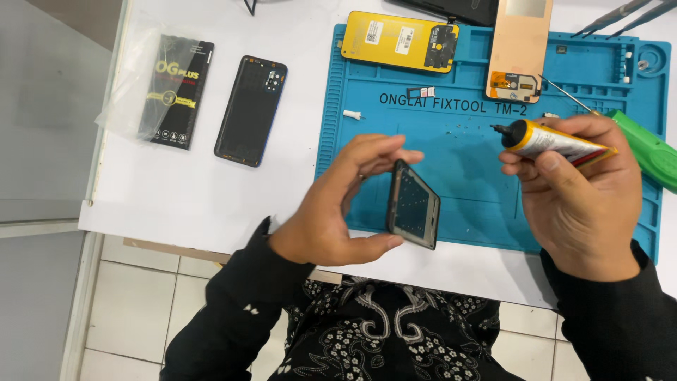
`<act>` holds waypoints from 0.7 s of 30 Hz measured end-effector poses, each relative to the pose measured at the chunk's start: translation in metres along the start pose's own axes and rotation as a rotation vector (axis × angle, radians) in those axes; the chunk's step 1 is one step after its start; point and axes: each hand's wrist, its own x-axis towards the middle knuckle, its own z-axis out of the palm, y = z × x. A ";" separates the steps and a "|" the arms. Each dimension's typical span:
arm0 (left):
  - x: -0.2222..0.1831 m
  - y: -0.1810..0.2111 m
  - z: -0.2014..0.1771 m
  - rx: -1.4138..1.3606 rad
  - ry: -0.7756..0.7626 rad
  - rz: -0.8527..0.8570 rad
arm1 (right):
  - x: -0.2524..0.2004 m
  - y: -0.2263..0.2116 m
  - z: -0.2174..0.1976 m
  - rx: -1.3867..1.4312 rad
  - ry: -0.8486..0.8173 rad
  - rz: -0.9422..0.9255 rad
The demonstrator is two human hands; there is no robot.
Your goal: The person applies adhesive from a tube to the edges of a mobile phone chassis, cleans the phone body using a brush and compressed air, and continues applying adhesive to the frame.
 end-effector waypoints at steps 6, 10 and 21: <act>0.021 -0.020 0.037 -0.182 0.131 -0.076 | -0.027 0.003 -0.002 -0.165 0.020 -0.179; 0.029 -0.021 0.056 -0.063 0.288 -0.219 | -0.044 0.010 -0.011 -0.237 0.091 -0.229; 0.010 0.016 0.083 -0.910 0.314 -0.462 | -0.067 0.021 -0.007 -0.116 0.160 -0.315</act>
